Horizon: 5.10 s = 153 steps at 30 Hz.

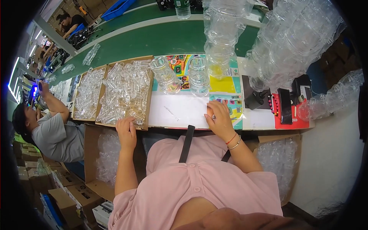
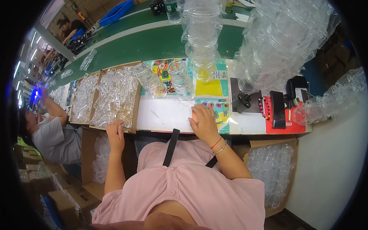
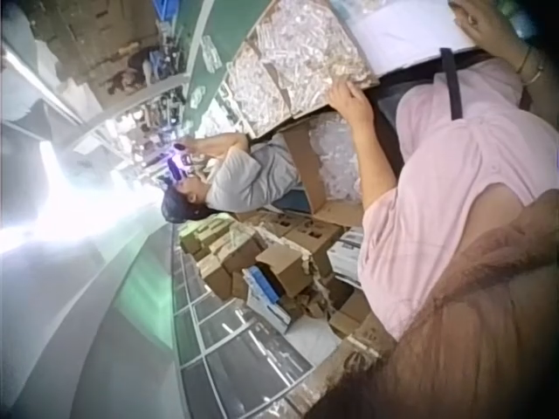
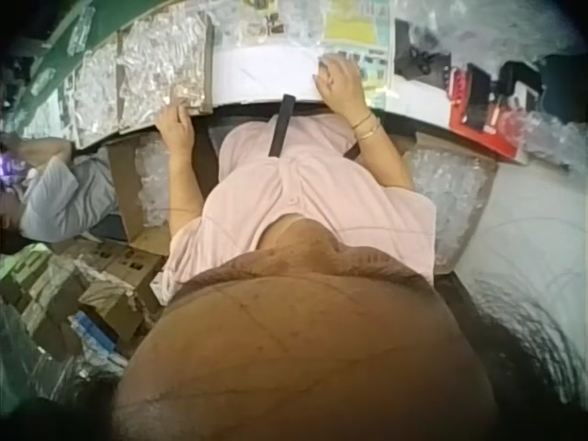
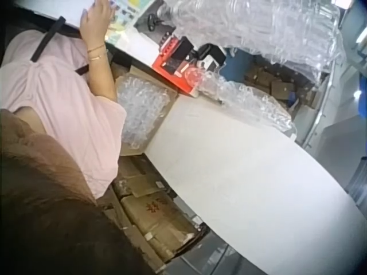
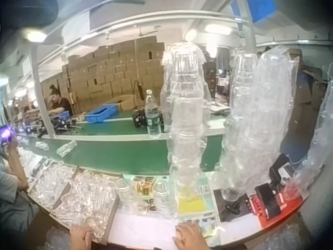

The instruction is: Removing plastic bottles from bags, inspecting them, and stacking them for packaging on an assembly line.

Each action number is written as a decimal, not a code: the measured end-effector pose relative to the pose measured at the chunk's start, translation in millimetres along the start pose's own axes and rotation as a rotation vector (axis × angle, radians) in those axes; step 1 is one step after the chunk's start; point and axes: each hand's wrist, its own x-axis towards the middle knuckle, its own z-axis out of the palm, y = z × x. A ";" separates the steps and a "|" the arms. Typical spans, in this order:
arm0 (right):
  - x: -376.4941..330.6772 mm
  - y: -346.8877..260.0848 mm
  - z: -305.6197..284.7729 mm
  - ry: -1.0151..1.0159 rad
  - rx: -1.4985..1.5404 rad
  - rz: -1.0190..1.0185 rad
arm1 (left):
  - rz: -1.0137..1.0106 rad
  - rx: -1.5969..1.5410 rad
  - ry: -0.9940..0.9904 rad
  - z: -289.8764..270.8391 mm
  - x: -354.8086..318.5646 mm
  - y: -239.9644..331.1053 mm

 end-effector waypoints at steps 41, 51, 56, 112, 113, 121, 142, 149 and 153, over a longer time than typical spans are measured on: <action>0.9 1.0 1.2 0.027 0.063 -0.001 | 0.103 -1.227 0.104 -20.7 109.9 186.0; 1.9 -6.6 1.7 0.025 0.046 -0.033 | 0.081 -1.145 0.187 -35.4 104.5 149.0; 0.1 -5.4 2.2 0.029 0.004 -0.033 | -0.144 -1.195 0.270 -34.1 119.8 98.2; 13.0 -28.6 11.5 -0.017 -0.286 -0.047 | 0.510 -2.364 -0.078 -34.5 186.3 -174.6; 12.7 -30.2 11.0 -0.011 -0.277 -0.058 | 0.504 -2.372 -0.087 -34.5 183.7 -175.7; 11.9 -30.1 12.2 -0.061 -0.253 -0.044 | 0.554 -2.386 -0.100 -53.1 175.2 -158.9; 8.6 -28.1 17.4 -0.082 -0.273 -0.057 | 0.540 -1.900 -0.140 -40.4 176.6 -162.6; 11.6 -20.7 18.8 -0.114 -0.273 -0.074 | 0.472 -1.882 -0.238 -43.7 176.5 -163.5; 11.1 -21.7 17.9 -0.120 -0.271 -0.057 | 0.394 -1.898 -0.331 -43.4 174.2 -163.0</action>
